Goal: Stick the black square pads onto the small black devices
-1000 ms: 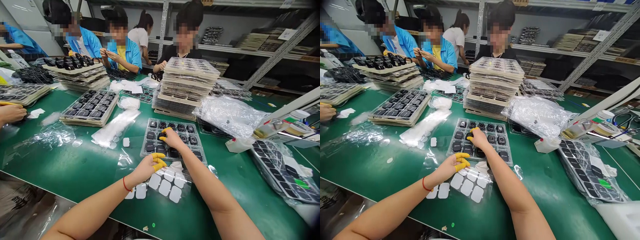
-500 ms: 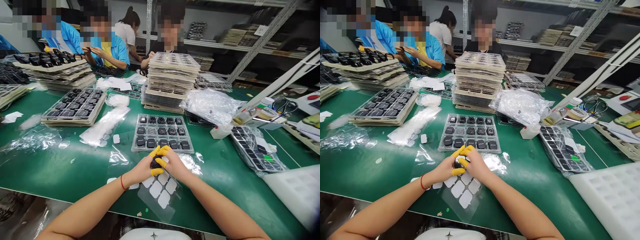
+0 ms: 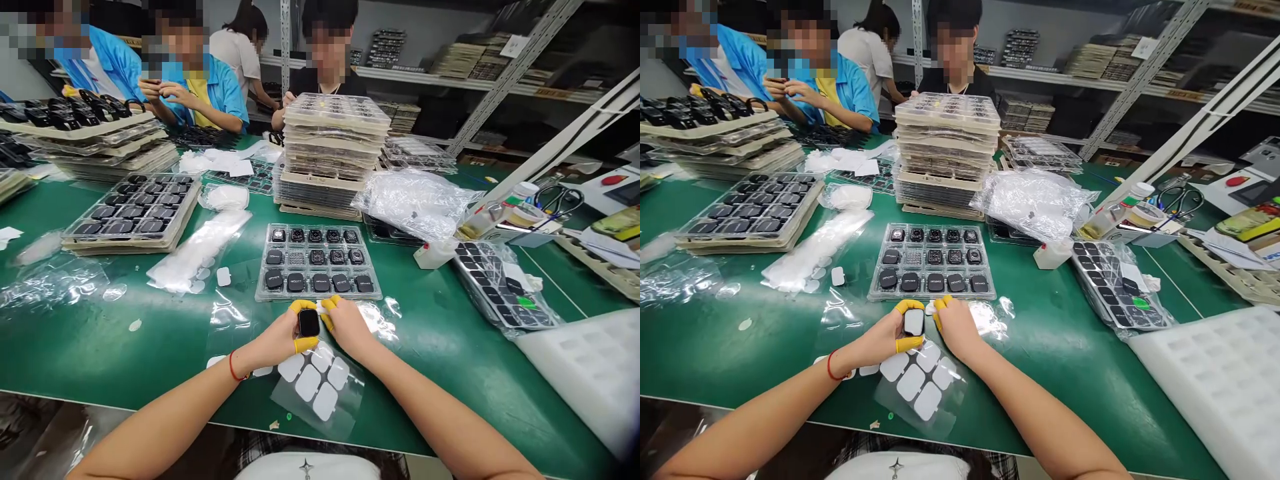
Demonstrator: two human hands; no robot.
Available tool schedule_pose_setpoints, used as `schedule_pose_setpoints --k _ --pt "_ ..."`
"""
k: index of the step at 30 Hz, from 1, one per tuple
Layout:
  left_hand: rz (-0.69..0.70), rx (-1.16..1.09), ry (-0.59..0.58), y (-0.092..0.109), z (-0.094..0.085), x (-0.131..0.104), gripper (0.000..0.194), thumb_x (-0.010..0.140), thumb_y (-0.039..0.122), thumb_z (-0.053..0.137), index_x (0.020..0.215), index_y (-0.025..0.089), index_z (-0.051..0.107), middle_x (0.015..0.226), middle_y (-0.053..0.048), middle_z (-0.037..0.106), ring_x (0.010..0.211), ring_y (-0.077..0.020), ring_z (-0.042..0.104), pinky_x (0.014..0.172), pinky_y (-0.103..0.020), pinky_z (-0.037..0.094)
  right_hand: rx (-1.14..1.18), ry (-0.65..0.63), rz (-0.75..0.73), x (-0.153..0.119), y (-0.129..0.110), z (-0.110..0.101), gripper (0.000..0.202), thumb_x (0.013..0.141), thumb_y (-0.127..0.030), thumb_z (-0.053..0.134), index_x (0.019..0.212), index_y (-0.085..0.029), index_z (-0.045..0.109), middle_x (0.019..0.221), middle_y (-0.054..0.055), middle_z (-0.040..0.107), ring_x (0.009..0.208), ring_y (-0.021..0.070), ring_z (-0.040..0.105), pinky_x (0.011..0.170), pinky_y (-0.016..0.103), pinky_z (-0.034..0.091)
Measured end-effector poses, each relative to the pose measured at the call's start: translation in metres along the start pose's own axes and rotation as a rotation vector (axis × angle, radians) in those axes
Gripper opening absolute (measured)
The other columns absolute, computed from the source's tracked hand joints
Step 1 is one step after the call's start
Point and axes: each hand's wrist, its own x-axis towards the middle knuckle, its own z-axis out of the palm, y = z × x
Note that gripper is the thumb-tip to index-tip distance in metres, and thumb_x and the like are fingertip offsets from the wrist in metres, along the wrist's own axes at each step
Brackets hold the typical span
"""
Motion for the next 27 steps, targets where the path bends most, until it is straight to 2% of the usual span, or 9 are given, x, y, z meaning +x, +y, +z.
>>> schedule_pose_setpoints --k 3,8,12,16,18,21,23,25,27 --pt "-0.022 -0.026 0.022 0.0 -0.002 0.002 0.05 0.077 0.021 0.062 0.12 0.022 0.037 0.088 -0.002 0.056 0.077 -0.0168 0.059 0.068 -0.029 0.049 0.146 0.068 0.009 0.003 -0.015 -0.006 0.014 0.085 -0.016 0.047 0.088 -0.018 0.06 0.082 0.006 0.061 0.075 0.0187 0.052 0.066 0.03 0.039" --pt "0.116 0.121 0.055 0.006 -0.006 0.003 0.034 0.072 0.016 0.064 0.103 0.019 0.051 0.096 -0.003 0.057 0.083 -0.0181 0.056 0.071 -0.027 0.047 0.284 0.236 -0.339 0.004 -0.033 -0.015 0.014 0.087 -0.024 0.05 0.082 -0.023 0.064 0.08 0.003 0.06 0.076 0.0177 0.045 0.071 0.033 0.034" --pt "0.03 -0.088 0.046 0.005 -0.009 0.003 0.05 0.074 0.022 0.066 0.117 0.019 0.042 0.093 -0.003 0.057 0.078 -0.0167 0.058 0.065 -0.027 0.048 0.275 0.362 -0.306 0.006 -0.037 -0.008 0.016 0.088 -0.023 0.049 0.079 -0.02 0.062 0.073 0.003 0.058 0.072 0.0171 0.044 0.07 0.034 0.032" --pt "0.119 0.062 0.044 0.002 -0.005 0.006 0.033 0.072 0.018 0.066 0.103 0.017 0.054 0.096 -0.004 0.058 0.085 -0.0182 0.057 0.073 -0.028 0.047 0.249 0.33 -0.364 0.005 -0.036 -0.002 0.016 0.086 -0.018 0.047 0.077 -0.02 0.061 0.071 0.003 0.059 0.071 0.0171 0.044 0.07 0.034 0.033" --pt "0.06 -0.014 0.067 0.002 -0.003 0.007 0.037 0.073 0.02 0.067 0.106 0.018 0.052 0.091 -0.004 0.06 0.079 -0.0179 0.059 0.069 -0.029 0.048 0.207 0.327 -0.238 0.008 -0.03 -0.004 0.016 0.087 -0.019 0.046 0.08 -0.02 0.061 0.074 0.004 0.06 0.073 0.0187 0.046 0.072 0.036 0.034" --pt "-0.037 -0.225 0.172 0.005 -0.006 0.007 0.055 0.074 0.026 0.069 0.121 0.021 0.04 0.086 -0.003 0.061 0.077 -0.0191 0.063 0.068 -0.03 0.049 0.156 0.268 -0.024 0.015 -0.015 -0.018 0.024 0.084 -0.031 0.054 0.104 -0.017 0.057 0.093 0.009 0.062 0.086 0.0243 0.051 0.076 0.04 0.038" --pt "0.023 -0.304 0.243 0.007 -0.012 0.006 0.058 0.074 0.027 0.071 0.121 0.02 0.039 0.091 -0.005 0.063 0.087 -0.0208 0.063 0.077 -0.032 0.049 0.168 0.126 -0.094 0.015 -0.01 -0.027 0.04 0.08 -0.037 0.06 0.115 -0.018 0.052 0.105 0.01 0.062 0.093 0.0259 0.053 0.076 0.039 0.042" --pt "0.11 -0.385 0.279 0.009 -0.019 0.004 0.056 0.075 0.028 0.071 0.121 0.02 0.039 0.101 -0.008 0.063 0.098 -0.0223 0.06 0.086 -0.034 0.046 0.174 0.03 -0.226 0.01 -0.013 -0.034 0.028 0.083 -0.033 0.057 0.109 -0.021 0.056 0.103 0.007 0.064 0.09 0.0233 0.057 0.073 0.036 0.044" --pt "0.155 -0.452 0.301 0.01 -0.025 0.003 0.053 0.078 0.029 0.068 0.122 0.02 0.04 0.108 -0.01 0.062 0.104 -0.0238 0.058 0.091 -0.036 0.044 0.129 0.108 -0.32 0.001 -0.022 -0.039 0.016 0.088 -0.022 0.05 0.099 -0.021 0.061 0.098 0.006 0.067 0.089 0.0217 0.06 0.074 0.035 0.045"
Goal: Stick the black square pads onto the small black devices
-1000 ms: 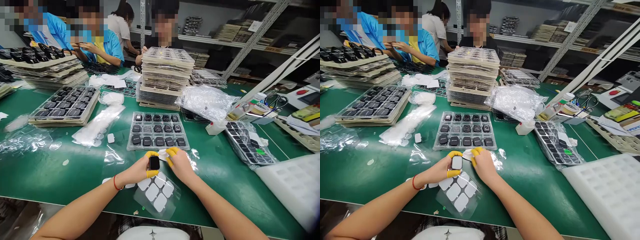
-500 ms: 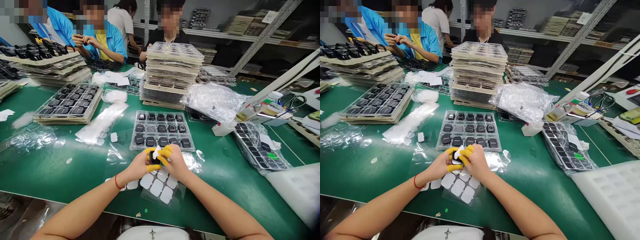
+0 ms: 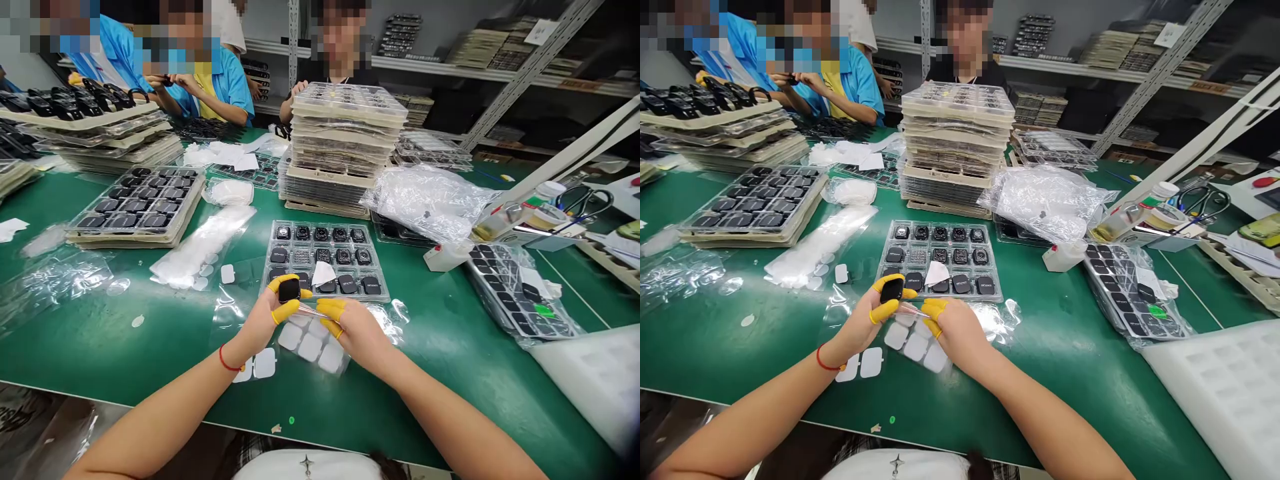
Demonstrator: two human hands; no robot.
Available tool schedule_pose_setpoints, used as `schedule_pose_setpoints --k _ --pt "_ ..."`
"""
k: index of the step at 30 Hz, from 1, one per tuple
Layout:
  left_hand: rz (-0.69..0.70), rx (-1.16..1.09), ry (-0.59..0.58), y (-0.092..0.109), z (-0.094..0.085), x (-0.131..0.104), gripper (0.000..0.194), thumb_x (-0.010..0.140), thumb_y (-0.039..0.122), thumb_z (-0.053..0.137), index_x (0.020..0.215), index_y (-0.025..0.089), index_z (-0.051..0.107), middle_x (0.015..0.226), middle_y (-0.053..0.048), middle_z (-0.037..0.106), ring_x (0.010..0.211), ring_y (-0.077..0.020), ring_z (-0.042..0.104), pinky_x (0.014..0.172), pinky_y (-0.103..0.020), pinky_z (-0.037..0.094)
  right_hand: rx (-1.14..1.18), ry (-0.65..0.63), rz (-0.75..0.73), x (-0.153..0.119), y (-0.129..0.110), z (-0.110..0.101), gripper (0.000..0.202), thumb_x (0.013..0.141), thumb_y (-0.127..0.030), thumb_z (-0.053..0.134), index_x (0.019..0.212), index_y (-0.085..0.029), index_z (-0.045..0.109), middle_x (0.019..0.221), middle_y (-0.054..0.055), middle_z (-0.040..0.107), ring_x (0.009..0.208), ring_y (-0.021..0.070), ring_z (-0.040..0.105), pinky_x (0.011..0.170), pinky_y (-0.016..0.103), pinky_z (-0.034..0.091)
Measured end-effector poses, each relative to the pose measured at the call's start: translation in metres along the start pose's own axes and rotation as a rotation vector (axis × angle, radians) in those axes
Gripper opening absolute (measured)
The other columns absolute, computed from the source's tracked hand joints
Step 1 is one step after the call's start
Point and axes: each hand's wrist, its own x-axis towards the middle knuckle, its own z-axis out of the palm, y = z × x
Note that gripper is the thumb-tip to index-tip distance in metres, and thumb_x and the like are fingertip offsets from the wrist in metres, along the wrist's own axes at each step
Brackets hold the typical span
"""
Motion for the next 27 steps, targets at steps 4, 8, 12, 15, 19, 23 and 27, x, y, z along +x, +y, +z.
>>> schedule_pose_setpoints --k 4,8,12,15,19,23,27 --pt "-0.03 -0.037 0.0 0.001 -0.002 0.002 0.048 0.082 0.029 0.063 0.123 0.02 0.039 0.109 -0.01 0.062 0.101 -0.0233 0.06 0.092 -0.039 0.044 -0.157 0.166 -0.222 -0.009 -0.023 -0.008 0.019 0.088 -0.014 0.048 0.101 -0.019 0.061 0.11 0.007 0.065 0.115 0.0252 0.05 0.092 0.04 0.039" --pt "-0.011 0.091 0.009 0.001 0.002 0.0 0.052 0.076 0.024 0.07 0.12 0.021 0.041 0.1 -0.006 0.064 0.097 -0.0198 0.061 0.091 -0.036 0.045 -0.033 -0.053 -0.261 -0.007 -0.023 -0.021 0.034 0.086 -0.041 0.053 0.112 -0.02 0.056 0.121 0.008 0.059 0.124 0.0252 0.042 0.101 0.044 0.033" --pt "0.041 0.165 -0.012 0.001 0.004 -0.004 0.052 0.075 0.023 0.071 0.119 0.023 0.043 0.102 -0.005 0.062 0.096 -0.0193 0.061 0.092 -0.036 0.045 -0.006 -0.101 -0.073 0.001 -0.007 -0.025 0.048 0.083 -0.039 0.057 0.126 -0.02 0.048 0.132 0.012 0.05 0.125 0.0279 0.04 0.101 0.049 0.032" --pt "0.048 0.16 -0.019 0.004 0.003 -0.005 0.053 0.076 0.025 0.071 0.12 0.024 0.042 0.102 -0.005 0.062 0.096 -0.0206 0.062 0.091 -0.038 0.047 0.07 -0.212 0.042 0.004 0.004 -0.021 0.066 0.073 -0.038 0.068 0.132 -0.02 0.043 0.135 0.014 0.045 0.12 0.0315 0.044 0.096 0.049 0.038" --pt "0.074 0.181 0.014 0.01 -0.003 -0.004 0.056 0.076 0.025 0.071 0.123 0.023 0.04 0.103 -0.008 0.064 0.099 -0.0226 0.061 0.088 -0.039 0.049 0.465 -0.365 0.253 0.004 0.015 -0.019 0.043 0.084 -0.031 0.052 0.126 -0.024 0.047 0.108 0.007 0.064 0.087 0.0218 0.064 0.073 0.034 0.051" --pt "0.107 0.233 -0.098 0.014 -0.008 -0.008 0.053 0.075 0.022 0.071 0.12 0.023 0.043 0.11 -0.009 0.064 0.1 -0.0226 0.062 0.088 -0.037 0.048 0.874 -0.62 0.414 0.007 0.023 -0.02 0.028 0.089 -0.038 0.043 0.104 -0.019 0.057 0.068 0.0 0.064 0.049 0.0131 0.06 0.046 0.023 0.045" --pt "0.059 0.282 -0.233 0.013 -0.005 -0.011 0.049 0.076 0.023 0.07 0.119 0.021 0.045 0.109 -0.011 0.065 0.101 -0.0227 0.061 0.091 -0.038 0.047 0.85 -0.526 0.399 0.008 0.027 -0.024 0.026 0.085 -0.038 0.05 0.097 -0.018 0.061 0.081 0.002 0.066 0.063 0.0134 0.061 0.057 0.024 0.049"
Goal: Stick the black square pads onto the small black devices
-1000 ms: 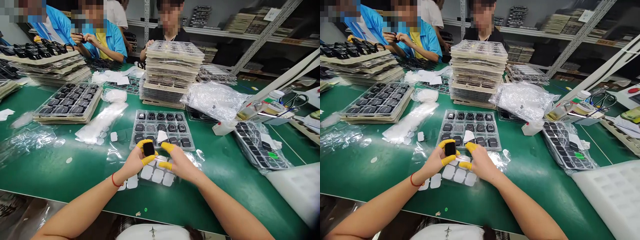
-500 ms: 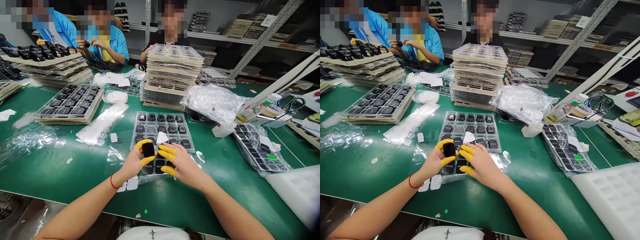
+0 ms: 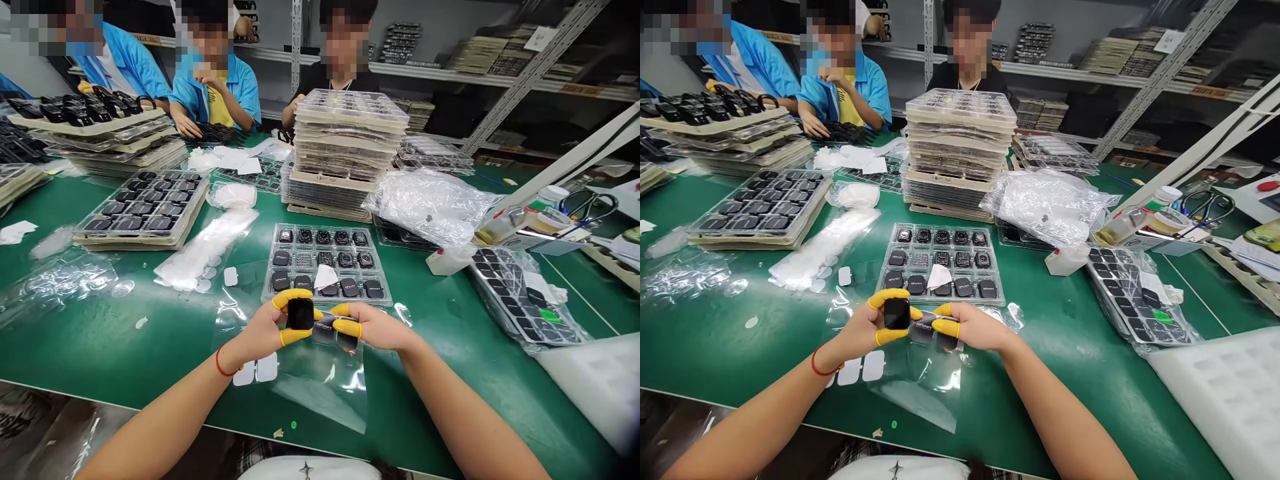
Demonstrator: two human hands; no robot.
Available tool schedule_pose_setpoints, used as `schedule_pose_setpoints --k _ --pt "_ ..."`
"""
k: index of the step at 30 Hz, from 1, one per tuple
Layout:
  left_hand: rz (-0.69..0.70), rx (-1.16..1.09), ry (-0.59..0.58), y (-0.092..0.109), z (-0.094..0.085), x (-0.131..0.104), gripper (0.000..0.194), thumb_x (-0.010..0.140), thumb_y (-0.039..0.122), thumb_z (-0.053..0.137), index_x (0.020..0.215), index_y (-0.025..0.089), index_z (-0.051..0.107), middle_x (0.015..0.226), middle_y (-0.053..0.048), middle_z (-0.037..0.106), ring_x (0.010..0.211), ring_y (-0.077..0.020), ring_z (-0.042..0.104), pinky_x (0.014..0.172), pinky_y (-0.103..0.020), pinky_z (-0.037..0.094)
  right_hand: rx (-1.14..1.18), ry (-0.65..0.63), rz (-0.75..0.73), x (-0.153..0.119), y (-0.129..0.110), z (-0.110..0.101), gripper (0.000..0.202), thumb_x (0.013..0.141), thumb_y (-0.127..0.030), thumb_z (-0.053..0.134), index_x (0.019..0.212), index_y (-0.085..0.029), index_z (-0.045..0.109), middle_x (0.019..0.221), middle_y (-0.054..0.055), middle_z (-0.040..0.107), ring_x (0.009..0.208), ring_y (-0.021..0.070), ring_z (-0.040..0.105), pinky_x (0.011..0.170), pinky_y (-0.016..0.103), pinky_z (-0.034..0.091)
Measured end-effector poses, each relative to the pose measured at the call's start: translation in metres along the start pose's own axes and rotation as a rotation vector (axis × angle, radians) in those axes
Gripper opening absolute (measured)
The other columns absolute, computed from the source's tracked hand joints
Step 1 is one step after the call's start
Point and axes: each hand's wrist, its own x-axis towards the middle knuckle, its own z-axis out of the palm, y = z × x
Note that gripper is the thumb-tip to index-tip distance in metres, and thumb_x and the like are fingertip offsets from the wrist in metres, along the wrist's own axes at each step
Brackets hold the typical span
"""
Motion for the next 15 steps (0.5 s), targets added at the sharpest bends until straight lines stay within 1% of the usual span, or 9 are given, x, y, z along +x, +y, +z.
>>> schedule_pose_setpoints --k 2,3,5,8,10,12,15 --pt "-0.018 -0.011 0.051 0.0009 0.0023 0.0011 0.049 0.076 0.024 0.07 0.118 0.021 0.045 0.108 -0.011 0.065 0.102 -0.0232 0.061 0.091 -0.038 0.047 -0.033 0.159 -0.054 -0.0024 0.0002 -0.0031 0.027 0.08 -0.03 0.057 0.105 -0.021 0.061 0.101 0.004 0.065 0.08 0.0164 0.062 0.069 0.028 0.051" --pt "-0.027 -0.035 0.088 0.0016 0.0026 0.0021 0.05 0.076 0.024 0.07 0.119 0.021 0.044 0.109 -0.011 0.065 0.103 -0.0237 0.061 0.091 -0.038 0.047 -0.041 0.237 -0.07 -0.0038 0.0004 -0.0045 0.03 0.078 -0.028 0.059 0.107 -0.022 0.06 0.105 0.005 0.064 0.086 0.0178 0.062 0.074 0.03 0.051" --pt "-0.047 -0.114 0.148 0.0032 0.0017 0.0045 0.053 0.076 0.023 0.071 0.12 0.022 0.043 0.11 -0.012 0.064 0.105 -0.025 0.06 0.092 -0.04 0.046 -0.051 0.382 -0.086 -0.0064 0.0012 -0.0062 0.028 0.078 -0.028 0.059 0.104 -0.022 0.062 0.101 0.005 0.066 0.087 0.0192 0.062 0.077 0.034 0.051" --pt "-0.1 -0.242 0.18 0.0053 -0.0016 0.0075 0.061 0.074 0.024 0.073 0.125 0.022 0.039 0.112 -0.012 0.064 0.105 -0.0267 0.06 0.092 -0.042 0.046 -0.137 0.543 -0.126 -0.0084 0.0021 -0.0047 0.023 0.08 -0.03 0.057 0.101 -0.022 0.064 0.089 0.004 0.069 0.079 0.0192 0.064 0.072 0.036 0.053" --pt "-0.122 -0.3 0.189 0.0064 -0.0034 0.0084 0.063 0.074 0.026 0.073 0.126 0.022 0.038 0.115 -0.013 0.062 0.105 -0.027 0.06 0.093 -0.042 0.045 -0.246 0.611 -0.185 -0.0085 0.0023 -0.0023 0.021 0.082 -0.029 0.055 0.099 -0.023 0.066 0.09 0.004 0.07 0.079 0.02 0.064 0.072 0.036 0.053" --pt "-0.127 -0.337 0.182 0.0076 -0.0043 0.0086 0.062 0.075 0.026 0.072 0.127 0.021 0.039 0.118 -0.014 0.06 0.107 -0.0268 0.058 0.093 -0.041 0.045 -0.323 0.642 -0.239 -0.0083 0.0025 -0.0009 0.02 0.083 -0.027 0.054 0.098 -0.024 0.067 0.094 0.004 0.07 0.083 0.0204 0.065 0.073 0.035 0.054" --pt "-0.132 -0.377 0.15 0.0095 -0.0049 0.0084 0.059 0.077 0.023 0.07 0.127 0.02 0.039 0.123 -0.014 0.056 0.111 -0.0256 0.056 0.094 -0.038 0.045 -0.393 0.686 -0.317 -0.0075 0.0036 -0.0012 0.018 0.083 -0.025 0.055 0.096 -0.025 0.068 0.091 0.003 0.071 0.083 0.0192 0.066 0.074 0.033 0.054"
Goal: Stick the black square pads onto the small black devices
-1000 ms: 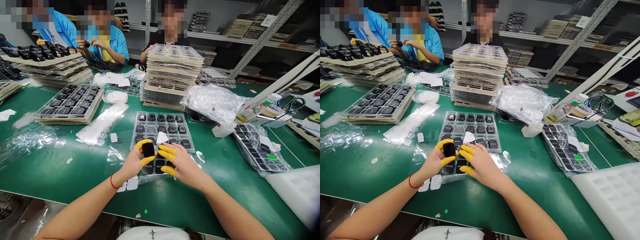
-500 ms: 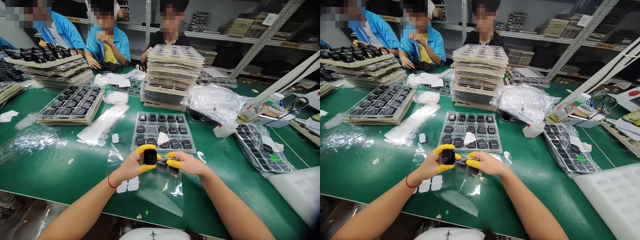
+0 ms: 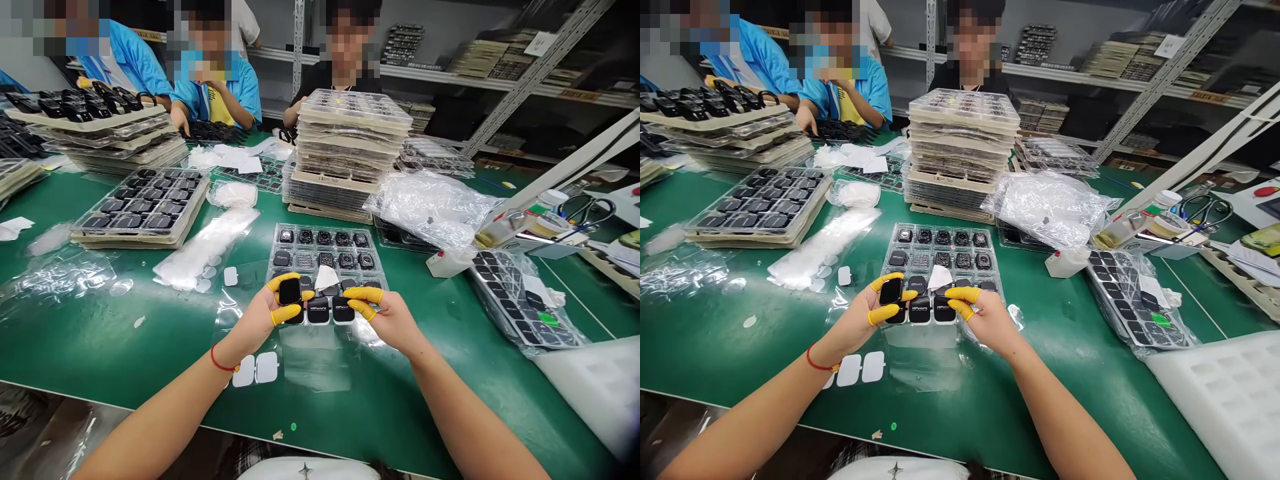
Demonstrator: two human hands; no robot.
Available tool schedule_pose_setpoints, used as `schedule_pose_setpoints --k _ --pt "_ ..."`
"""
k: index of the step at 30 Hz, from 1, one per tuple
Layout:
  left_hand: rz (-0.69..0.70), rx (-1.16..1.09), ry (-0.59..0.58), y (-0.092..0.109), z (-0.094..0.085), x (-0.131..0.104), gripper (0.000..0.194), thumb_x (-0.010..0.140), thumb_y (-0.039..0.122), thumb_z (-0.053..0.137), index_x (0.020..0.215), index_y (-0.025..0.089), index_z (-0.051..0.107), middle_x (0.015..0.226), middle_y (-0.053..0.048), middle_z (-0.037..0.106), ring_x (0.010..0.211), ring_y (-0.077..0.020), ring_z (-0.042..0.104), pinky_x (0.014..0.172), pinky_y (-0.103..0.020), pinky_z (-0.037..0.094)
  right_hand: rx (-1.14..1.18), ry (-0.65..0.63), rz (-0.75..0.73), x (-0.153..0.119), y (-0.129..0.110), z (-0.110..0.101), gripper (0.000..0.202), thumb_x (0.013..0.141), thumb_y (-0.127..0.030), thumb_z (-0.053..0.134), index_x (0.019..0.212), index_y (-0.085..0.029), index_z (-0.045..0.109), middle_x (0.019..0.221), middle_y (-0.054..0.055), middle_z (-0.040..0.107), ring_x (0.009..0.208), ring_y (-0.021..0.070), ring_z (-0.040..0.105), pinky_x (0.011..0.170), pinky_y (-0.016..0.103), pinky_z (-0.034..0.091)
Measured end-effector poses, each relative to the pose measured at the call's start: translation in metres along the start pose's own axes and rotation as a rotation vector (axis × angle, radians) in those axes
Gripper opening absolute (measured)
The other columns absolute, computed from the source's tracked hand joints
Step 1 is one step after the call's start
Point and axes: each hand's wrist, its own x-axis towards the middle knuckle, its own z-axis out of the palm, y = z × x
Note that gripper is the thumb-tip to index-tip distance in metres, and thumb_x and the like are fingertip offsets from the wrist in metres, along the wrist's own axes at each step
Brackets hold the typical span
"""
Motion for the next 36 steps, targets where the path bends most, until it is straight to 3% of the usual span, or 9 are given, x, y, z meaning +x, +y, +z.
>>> schedule_pose_setpoints --k 5,8,10,13,17,20,22,26,36 --pt "-0.115 -0.035 0.007 0.003 -0.001 0.0 0.051 0.082 0.024 0.065 0.127 0.021 0.042 0.124 -0.013 0.056 0.108 -0.0223 0.057 0.08 -0.027 0.05 -0.103 0.084 -0.318 0.002 0.003 0.002 0.015 0.084 -0.022 0.056 0.091 -0.026 0.068 0.095 0.004 0.066 0.092 0.0192 0.061 0.081 0.037 0.052" --pt "-0.163 -0.035 0.008 0.003 -0.003 0.002 0.049 0.082 0.025 0.064 0.127 0.021 0.044 0.124 -0.013 0.056 0.108 -0.0217 0.057 0.075 -0.024 0.05 -0.129 0.073 -0.384 0.003 0.004 0.004 0.016 0.085 -0.02 0.054 0.093 -0.026 0.067 0.086 0.003 0.067 0.087 0.0181 0.062 0.08 0.038 0.051" --pt "-0.178 -0.013 0.012 0.002 -0.005 0.004 0.049 0.082 0.025 0.065 0.126 0.021 0.045 0.124 -0.013 0.056 0.108 -0.022 0.056 0.074 -0.024 0.05 -0.16 0.062 -0.372 0.003 0.004 0.004 0.017 0.086 -0.02 0.053 0.092 -0.027 0.066 0.087 0.002 0.068 0.098 0.0202 0.06 0.094 0.046 0.044" --pt "-0.194 0.071 0.05 -0.003 -0.008 0.008 0.053 0.08 0.027 0.067 0.126 0.022 0.043 0.12 -0.012 0.059 0.106 -0.0225 0.058 0.079 -0.029 0.049 -0.078 0.078 -0.3 0.002 0.0 0.0 0.014 0.085 -0.022 0.055 0.086 -0.029 0.067 0.095 0.0 0.066 0.114 0.0239 0.052 0.105 0.055 0.027" --pt "-0.114 0.298 0.064 -0.018 -0.003 0.009 0.058 0.075 0.028 0.07 0.126 0.021 0.042 0.103 -0.011 0.066 0.1 -0.0252 0.061 0.085 -0.04 0.047 0.359 0.208 0.006 -0.001 -0.012 0.004 0.007 0.08 -0.031 0.062 0.081 -0.027 0.067 0.085 0.002 0.066 0.091 0.0214 0.061 0.087 0.043 0.046" --pt "-0.001 0.495 -0.016 -0.028 0.008 0.004 0.054 0.074 0.027 0.07 0.123 0.022 0.046 0.102 -0.009 0.065 0.093 -0.0249 0.062 0.083 -0.039 0.049 0.548 0.068 0.284 -0.004 -0.018 0.022 0.015 0.074 -0.035 0.065 0.08 -0.022 0.068 0.083 0.004 0.067 0.082 0.0204 0.062 0.078 0.037 0.05" --pt "0.072 0.604 -0.076 -0.029 0.014 0.001 0.049 0.074 0.025 0.068 0.12 0.023 0.05 0.107 -0.008 0.063 0.093 -0.0235 0.061 0.083 -0.036 0.048 0.635 -0.035 0.385 -0.004 -0.019 0.034 0.018 0.072 -0.037 0.067 0.078 -0.02 0.068 0.083 0.004 0.068 0.081 0.02 0.062 0.078 0.036 0.049" --pt "0.142 0.713 -0.137 -0.026 0.021 -0.003 0.042 0.077 0.024 0.064 0.118 0.025 0.053 0.111 -0.004 0.062 0.095 -0.0215 0.059 0.085 -0.031 0.047 0.687 -0.076 0.439 -0.005 -0.017 0.048 0.019 0.07 -0.035 0.068 0.081 -0.019 0.068 0.085 0.005 0.068 0.082 0.0195 0.061 0.078 0.035 0.049" --pt "0.128 0.707 -0.107 -0.029 0.02 -0.003 0.043 0.078 0.023 0.062 0.119 0.025 0.052 0.111 -0.004 0.062 0.092 -0.0205 0.06 0.081 -0.029 0.048 0.591 -0.07 0.402 -0.007 -0.015 0.051 0.018 0.076 -0.033 0.062 0.086 -0.02 0.068 0.087 0.004 0.067 0.084 0.0193 0.061 0.078 0.034 0.049"
